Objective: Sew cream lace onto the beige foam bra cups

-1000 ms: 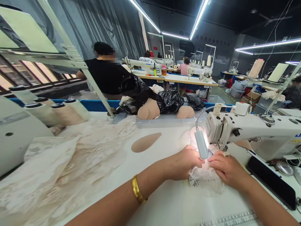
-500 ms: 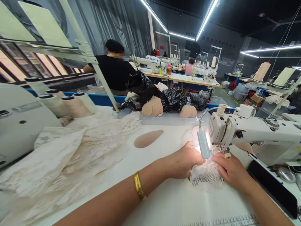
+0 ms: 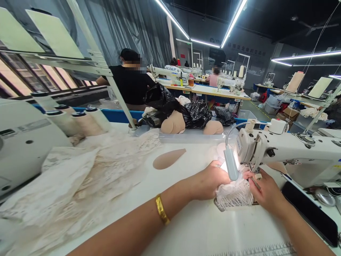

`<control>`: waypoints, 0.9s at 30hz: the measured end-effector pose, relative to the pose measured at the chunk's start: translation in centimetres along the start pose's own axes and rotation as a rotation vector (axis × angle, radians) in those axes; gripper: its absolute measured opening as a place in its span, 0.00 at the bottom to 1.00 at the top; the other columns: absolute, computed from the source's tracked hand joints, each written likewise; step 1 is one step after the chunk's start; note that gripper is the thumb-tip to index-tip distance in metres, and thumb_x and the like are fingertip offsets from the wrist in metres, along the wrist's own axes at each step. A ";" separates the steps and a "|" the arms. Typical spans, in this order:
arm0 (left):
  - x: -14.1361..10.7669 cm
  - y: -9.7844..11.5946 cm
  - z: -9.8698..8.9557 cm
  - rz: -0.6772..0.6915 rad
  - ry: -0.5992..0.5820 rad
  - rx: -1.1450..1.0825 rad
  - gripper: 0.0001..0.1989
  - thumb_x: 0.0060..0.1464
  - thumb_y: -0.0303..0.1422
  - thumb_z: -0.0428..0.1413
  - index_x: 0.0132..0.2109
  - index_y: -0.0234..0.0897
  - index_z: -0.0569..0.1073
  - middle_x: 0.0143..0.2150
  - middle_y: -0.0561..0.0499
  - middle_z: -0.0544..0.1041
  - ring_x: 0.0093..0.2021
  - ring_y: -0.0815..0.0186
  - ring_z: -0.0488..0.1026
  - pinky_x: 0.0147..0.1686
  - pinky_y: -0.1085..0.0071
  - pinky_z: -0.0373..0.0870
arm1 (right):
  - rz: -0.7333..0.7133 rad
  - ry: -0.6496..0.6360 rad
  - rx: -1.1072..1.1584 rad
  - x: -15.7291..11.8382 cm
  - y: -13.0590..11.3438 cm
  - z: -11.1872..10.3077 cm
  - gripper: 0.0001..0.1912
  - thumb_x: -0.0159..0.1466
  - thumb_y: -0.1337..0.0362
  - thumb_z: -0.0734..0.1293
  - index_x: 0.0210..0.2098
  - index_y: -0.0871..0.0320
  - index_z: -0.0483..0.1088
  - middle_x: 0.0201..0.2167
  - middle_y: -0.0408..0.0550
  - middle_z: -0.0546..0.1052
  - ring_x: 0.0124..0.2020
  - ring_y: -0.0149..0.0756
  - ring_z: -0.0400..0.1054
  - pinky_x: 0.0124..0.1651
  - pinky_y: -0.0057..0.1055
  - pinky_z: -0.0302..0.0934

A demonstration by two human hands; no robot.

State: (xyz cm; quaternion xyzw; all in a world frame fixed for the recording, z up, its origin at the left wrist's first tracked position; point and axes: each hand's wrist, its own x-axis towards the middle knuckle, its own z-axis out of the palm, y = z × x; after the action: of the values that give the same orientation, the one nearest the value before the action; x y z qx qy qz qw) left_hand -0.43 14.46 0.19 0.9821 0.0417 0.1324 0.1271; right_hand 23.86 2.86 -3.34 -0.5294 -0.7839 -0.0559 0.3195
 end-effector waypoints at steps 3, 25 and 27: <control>-0.4 0.2 -0.4 -0.010 -0.027 -0.005 0.11 0.50 0.18 0.55 0.35 0.39 0.73 0.37 0.53 0.80 0.39 0.63 0.73 0.55 0.59 0.57 | -0.016 0.023 -0.006 -0.2 0.1 0.0 0.14 0.71 0.72 0.57 0.47 0.53 0.72 0.40 0.51 0.82 0.43 0.46 0.76 0.42 0.39 0.73; -1.1 2.7 0.8 -0.080 -0.042 0.136 0.10 0.58 0.29 0.62 0.32 0.37 0.67 0.37 0.51 0.76 0.35 0.62 0.69 0.39 0.63 0.58 | -0.017 -0.166 -0.002 -0.3 0.8 -1.0 0.14 0.73 0.73 0.57 0.39 0.54 0.72 0.38 0.51 0.76 0.41 0.44 0.69 0.44 0.39 0.69; -1.0 2.5 1.2 -0.071 -0.014 0.153 0.08 0.57 0.24 0.59 0.32 0.37 0.69 0.33 0.53 0.75 0.33 0.64 0.68 0.39 0.62 0.56 | 0.039 -0.273 0.083 -0.4 1.1 -2.3 0.14 0.73 0.72 0.58 0.38 0.52 0.72 0.37 0.48 0.76 0.43 0.43 0.70 0.46 0.38 0.70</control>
State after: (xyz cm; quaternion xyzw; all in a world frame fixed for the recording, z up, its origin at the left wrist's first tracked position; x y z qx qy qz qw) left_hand -0.99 11.65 -0.53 0.9878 0.0858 0.1173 0.0565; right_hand 25.97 2.03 -2.00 -0.5336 -0.8113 0.0553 0.2325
